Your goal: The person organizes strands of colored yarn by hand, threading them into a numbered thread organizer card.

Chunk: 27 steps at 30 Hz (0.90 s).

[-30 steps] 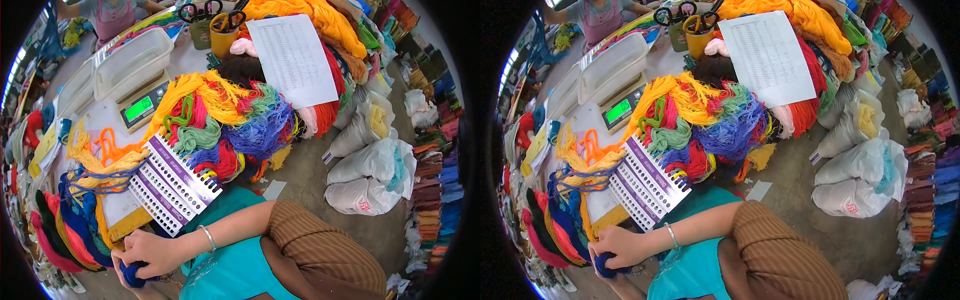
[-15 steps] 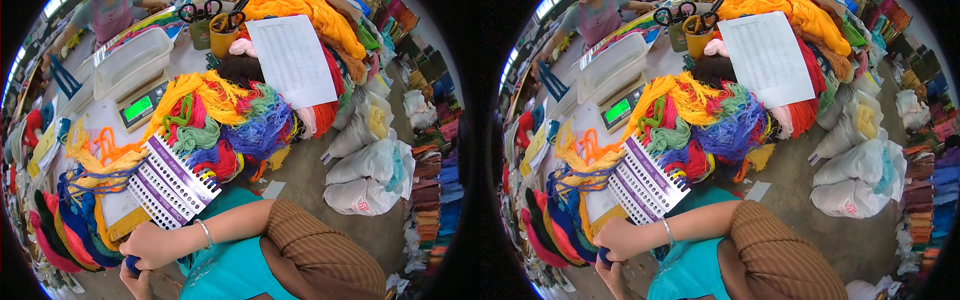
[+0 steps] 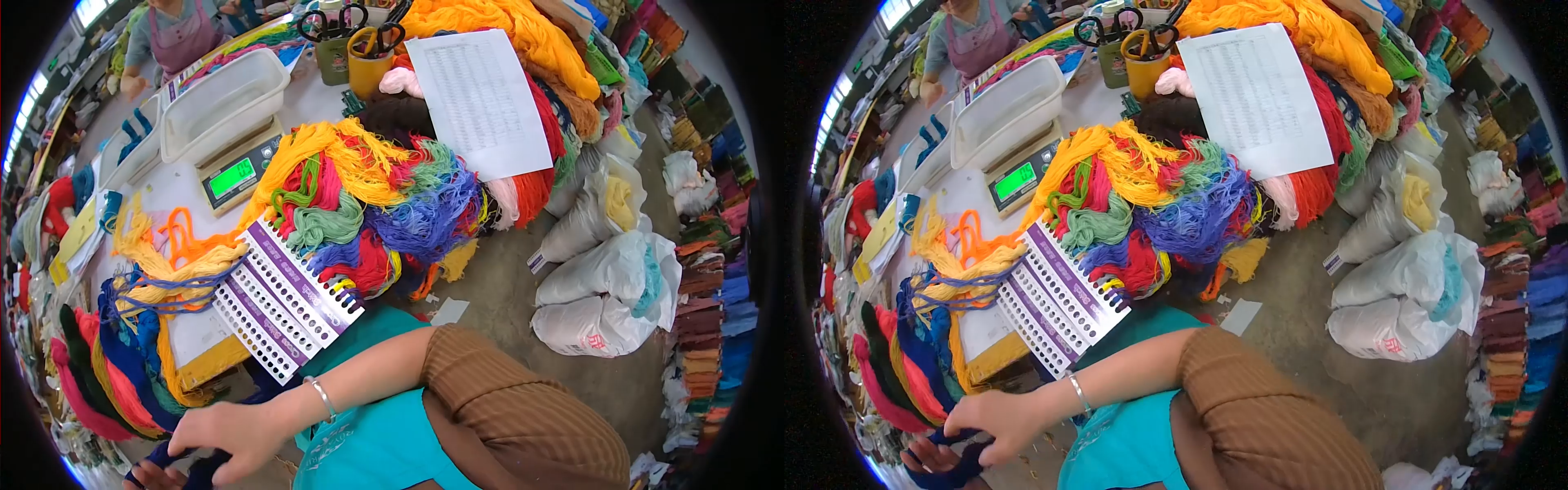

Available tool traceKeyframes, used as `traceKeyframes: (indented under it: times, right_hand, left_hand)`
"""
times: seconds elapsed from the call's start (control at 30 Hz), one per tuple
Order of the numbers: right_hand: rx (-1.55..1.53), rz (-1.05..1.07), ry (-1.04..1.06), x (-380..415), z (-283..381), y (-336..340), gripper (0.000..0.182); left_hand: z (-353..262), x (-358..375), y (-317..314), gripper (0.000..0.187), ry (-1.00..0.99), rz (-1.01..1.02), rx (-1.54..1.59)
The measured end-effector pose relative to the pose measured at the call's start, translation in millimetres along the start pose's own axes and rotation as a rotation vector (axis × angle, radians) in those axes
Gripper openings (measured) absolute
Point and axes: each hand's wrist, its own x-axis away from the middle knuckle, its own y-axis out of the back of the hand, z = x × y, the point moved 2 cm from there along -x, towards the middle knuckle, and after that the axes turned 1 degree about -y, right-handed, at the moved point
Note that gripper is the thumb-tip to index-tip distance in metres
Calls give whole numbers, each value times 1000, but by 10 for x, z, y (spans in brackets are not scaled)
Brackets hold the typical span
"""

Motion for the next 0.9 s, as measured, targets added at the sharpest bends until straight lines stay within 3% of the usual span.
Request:
traceKeyframes:
  times: [0.03,0.07,0.13,0.17,0.2,0.27,0.3,0.4,0.53,0.67,0.73,0.8,0.87,0.9]
  right_hand:
    - [0,-25,88,-27,-24,-107,59]
    - [17,72,-32,-12,-82,-209,61]
    - [55,179,-169,37,-151,-342,61]
    - [22,155,-140,64,-164,-373,50]
    - [22,159,-140,70,-122,-355,50]
    - [-96,85,-263,82,-51,-298,32]
    - [-97,89,-264,85,-73,-310,32]
    - [-133,21,-189,101,-133,-295,23]
    - [-30,108,-314,171,-186,-241,21]
    - [41,122,-356,208,-210,-265,20]
    - [44,135,-391,213,-193,-249,21]
    - [44,150,-424,221,-180,-238,21]
    - [115,109,-362,230,-160,-208,24]
    - [118,108,-362,240,-180,-198,24]
  left_hand:
    - [109,27,19,69,104,-15,499]
    - [211,-25,51,66,-63,162,620]
    - [-64,8,-106,63,-244,120,-62]
    - [-109,-15,-152,66,-229,104,56]
    - [-93,-15,-131,66,-228,100,55]
    - [-3,-24,-26,70,-130,-51,-508]
    - [89,19,-4,70,-128,-53,-509]
    - [477,218,-152,74,241,402,660]
    - [545,213,-68,72,462,234,606]
    - [497,165,-55,67,487,243,626]
    - [510,110,34,65,389,186,653]
    - [541,97,77,62,363,215,744]
    - [528,112,54,56,413,325,1208]
    - [537,84,57,56,413,326,1210]
